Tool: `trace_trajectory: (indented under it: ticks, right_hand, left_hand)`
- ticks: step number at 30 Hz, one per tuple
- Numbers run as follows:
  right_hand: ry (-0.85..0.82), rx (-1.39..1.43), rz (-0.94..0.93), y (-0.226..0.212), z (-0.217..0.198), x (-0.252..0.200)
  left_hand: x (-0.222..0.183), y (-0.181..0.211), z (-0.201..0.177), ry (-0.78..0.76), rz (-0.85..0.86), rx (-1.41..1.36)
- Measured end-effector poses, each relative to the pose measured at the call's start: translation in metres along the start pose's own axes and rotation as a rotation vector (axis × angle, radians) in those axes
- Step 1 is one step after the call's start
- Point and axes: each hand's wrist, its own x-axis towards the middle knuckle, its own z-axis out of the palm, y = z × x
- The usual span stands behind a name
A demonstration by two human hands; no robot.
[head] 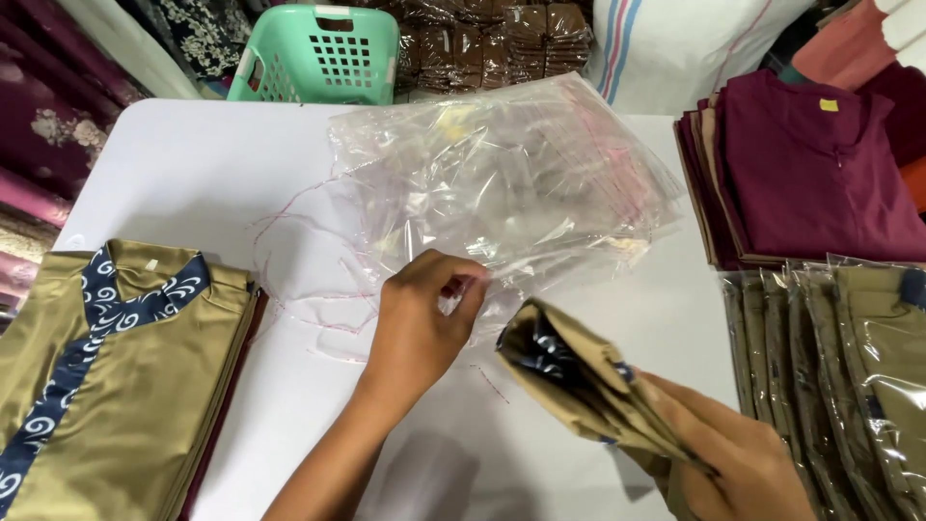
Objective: Packing folded shirts into clear plastic bags and sealing them at a packaging station.
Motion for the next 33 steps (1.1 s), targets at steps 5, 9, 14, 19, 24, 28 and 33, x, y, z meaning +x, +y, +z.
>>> trace_trajectory:
  ticks: [5, 9, 14, 19, 24, 28, 33]
  right_hand:
    - [-0.001, -0.119, 0.085, 0.004, 0.011, 0.0]
    - [0.05, -0.108, 0.066, 0.017, 0.01, -0.009]
    - [0.059, -0.104, 0.053, 0.007, 0.008, 0.001]
    - [-0.142, -0.344, 0.016, 0.007, 0.018, 0.015]
    - [-0.204, -0.291, 0.154, 0.004, 0.04, 0.024]
    - [-0.227, -0.19, 0.352, -0.004, 0.055, 0.037]
    - [-0.108, -0.043, 0.499, 0.007, 0.082, 0.032]
  left_hand:
    - [-0.005, 0.014, -0.012, -0.091, 0.144, -0.008]
    - [-0.016, 0.011, -0.012, -0.133, 0.078, -0.024]
    - [-0.021, 0.009, -0.006, -0.183, 0.021, -0.038]
    - [-0.017, 0.025, -0.007, -0.089, 0.102, -0.099]
    - [-0.023, 0.031, 0.009, -0.067, 0.271, -0.073]
    - [-0.031, 0.035, 0.02, -0.01, 0.534, 0.17]
    - [-0.061, 0.014, 0.037, 0.015, 0.489, 0.165]
